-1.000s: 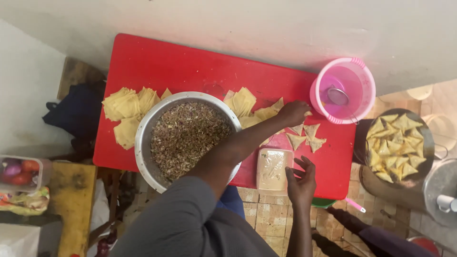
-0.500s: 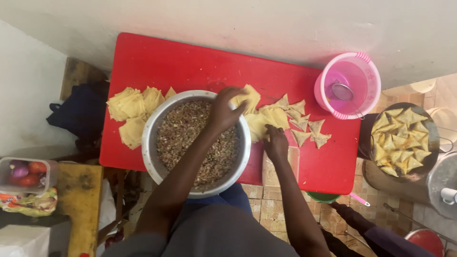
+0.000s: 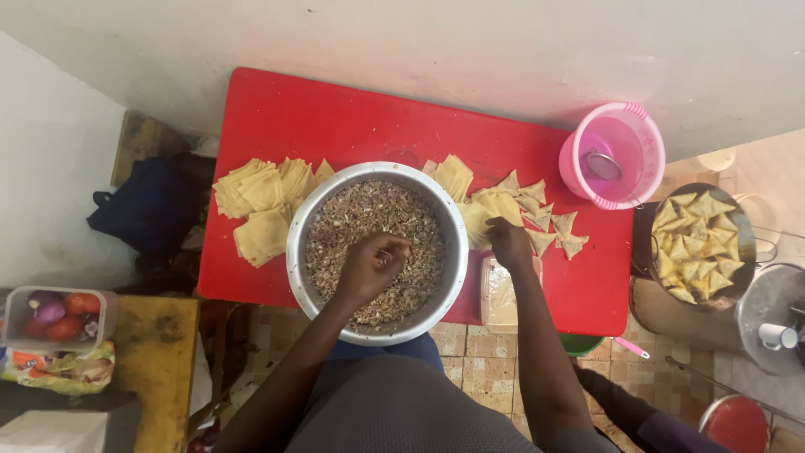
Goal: Filling and folding samosa wrappers with a meat and vegetable mixture
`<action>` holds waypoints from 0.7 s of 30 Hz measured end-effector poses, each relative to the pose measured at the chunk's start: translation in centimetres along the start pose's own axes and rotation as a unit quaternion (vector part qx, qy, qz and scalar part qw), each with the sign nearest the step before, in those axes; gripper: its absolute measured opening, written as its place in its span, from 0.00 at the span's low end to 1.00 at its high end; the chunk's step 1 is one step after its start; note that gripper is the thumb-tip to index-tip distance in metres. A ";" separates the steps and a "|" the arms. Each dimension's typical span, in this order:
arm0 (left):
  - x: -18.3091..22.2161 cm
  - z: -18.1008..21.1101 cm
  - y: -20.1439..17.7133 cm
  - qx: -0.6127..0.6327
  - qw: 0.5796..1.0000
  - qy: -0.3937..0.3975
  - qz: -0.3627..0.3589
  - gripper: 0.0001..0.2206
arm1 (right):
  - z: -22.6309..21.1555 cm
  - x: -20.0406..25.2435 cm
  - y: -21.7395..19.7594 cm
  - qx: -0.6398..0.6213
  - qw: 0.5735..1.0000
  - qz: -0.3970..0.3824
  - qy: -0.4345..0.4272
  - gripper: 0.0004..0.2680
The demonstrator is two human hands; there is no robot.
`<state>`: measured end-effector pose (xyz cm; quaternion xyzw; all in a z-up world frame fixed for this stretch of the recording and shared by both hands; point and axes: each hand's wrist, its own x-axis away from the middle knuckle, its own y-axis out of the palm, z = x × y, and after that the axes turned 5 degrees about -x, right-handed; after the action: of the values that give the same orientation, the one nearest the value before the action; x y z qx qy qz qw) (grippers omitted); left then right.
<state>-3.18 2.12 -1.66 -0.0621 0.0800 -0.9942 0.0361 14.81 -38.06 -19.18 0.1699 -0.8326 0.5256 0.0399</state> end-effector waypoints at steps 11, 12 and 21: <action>-3.6 1.4 4.0 0.361 0.901 -0.124 -0.206 0.37 | -20.6 6.1 -10.3 -0.113 0.938 0.263 -0.194 0.09; -4.4 0.7 4.3 0.401 0.883 -0.129 -0.207 0.41 | -23.7 8.1 -11.4 -0.243 0.941 0.170 -0.161 0.10; -3.6 -6.1 4.3 0.324 0.933 -0.012 -0.157 0.33 | -28.3 11.0 -8.9 -0.601 0.794 0.067 0.067 0.13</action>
<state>-0.16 -0.88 -8.72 -0.0710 -0.2574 -0.9583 -0.1014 4.22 -18.99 3.75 0.0203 -0.9854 -0.0688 0.1546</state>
